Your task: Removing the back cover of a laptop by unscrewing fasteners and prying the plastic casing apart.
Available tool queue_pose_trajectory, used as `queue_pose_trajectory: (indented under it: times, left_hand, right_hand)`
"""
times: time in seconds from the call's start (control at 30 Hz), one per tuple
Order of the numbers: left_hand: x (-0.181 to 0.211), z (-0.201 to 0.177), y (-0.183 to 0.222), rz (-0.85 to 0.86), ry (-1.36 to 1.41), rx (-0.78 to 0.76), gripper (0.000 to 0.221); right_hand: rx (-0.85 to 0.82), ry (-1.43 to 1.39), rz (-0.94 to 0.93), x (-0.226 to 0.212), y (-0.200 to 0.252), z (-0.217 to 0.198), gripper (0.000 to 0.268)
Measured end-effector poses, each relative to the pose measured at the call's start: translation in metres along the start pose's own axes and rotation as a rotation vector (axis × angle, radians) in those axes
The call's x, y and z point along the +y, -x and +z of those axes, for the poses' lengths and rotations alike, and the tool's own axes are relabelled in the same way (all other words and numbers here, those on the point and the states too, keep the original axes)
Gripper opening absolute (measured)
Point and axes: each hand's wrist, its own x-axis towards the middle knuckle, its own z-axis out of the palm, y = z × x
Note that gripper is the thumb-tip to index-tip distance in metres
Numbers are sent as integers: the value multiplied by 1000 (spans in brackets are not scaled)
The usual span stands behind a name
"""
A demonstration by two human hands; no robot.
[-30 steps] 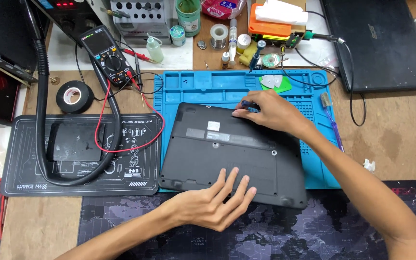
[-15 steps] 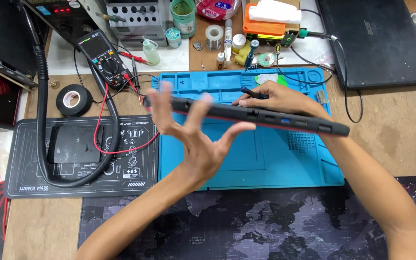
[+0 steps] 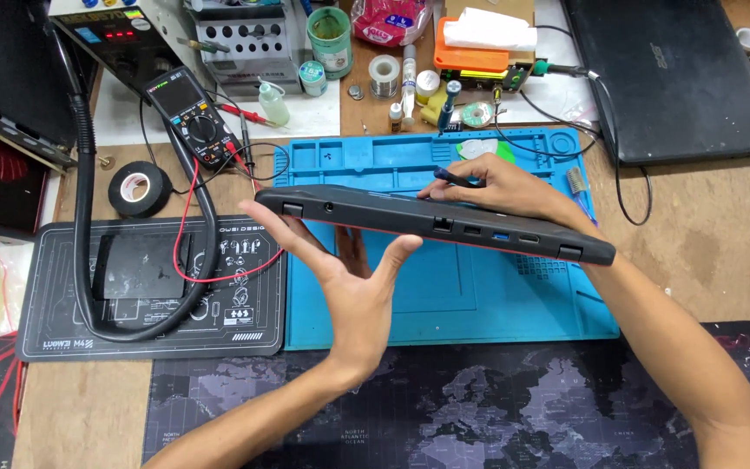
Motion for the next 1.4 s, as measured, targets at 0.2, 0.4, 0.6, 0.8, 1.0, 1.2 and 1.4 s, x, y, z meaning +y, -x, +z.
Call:
queue_pose_trajectory:
  times: [0.2,0.4,0.6,0.8,1.0,1.2,1.4]
  left_hand:
    - [16,0,6,-167,462,-45,128]
    - [17,-3,12,-188,462,-21,127]
    - [14,-10,20,-266,505,-30,133]
    - [-3,-10,26,-122,457,12,128]
    - [-4,-11,23,-357,729,-67,115]
    - [23,-7,22,-592,653,-145,77]
    - [41,-23,24,-835,676,-90,55]
  right_hand:
    - [17,-34,44,-8,4,3,37]
    - [22,-24,63,-7,4,6,37]
    - [43,51,113,2,2,12,34]
    - [36,33,134,-6,3,13,36]
    - [34,30,119,-2,2,11,35]
    - [64,16,119,-8,2,14,35]
    - [103,140,141,-14,7,21,34]
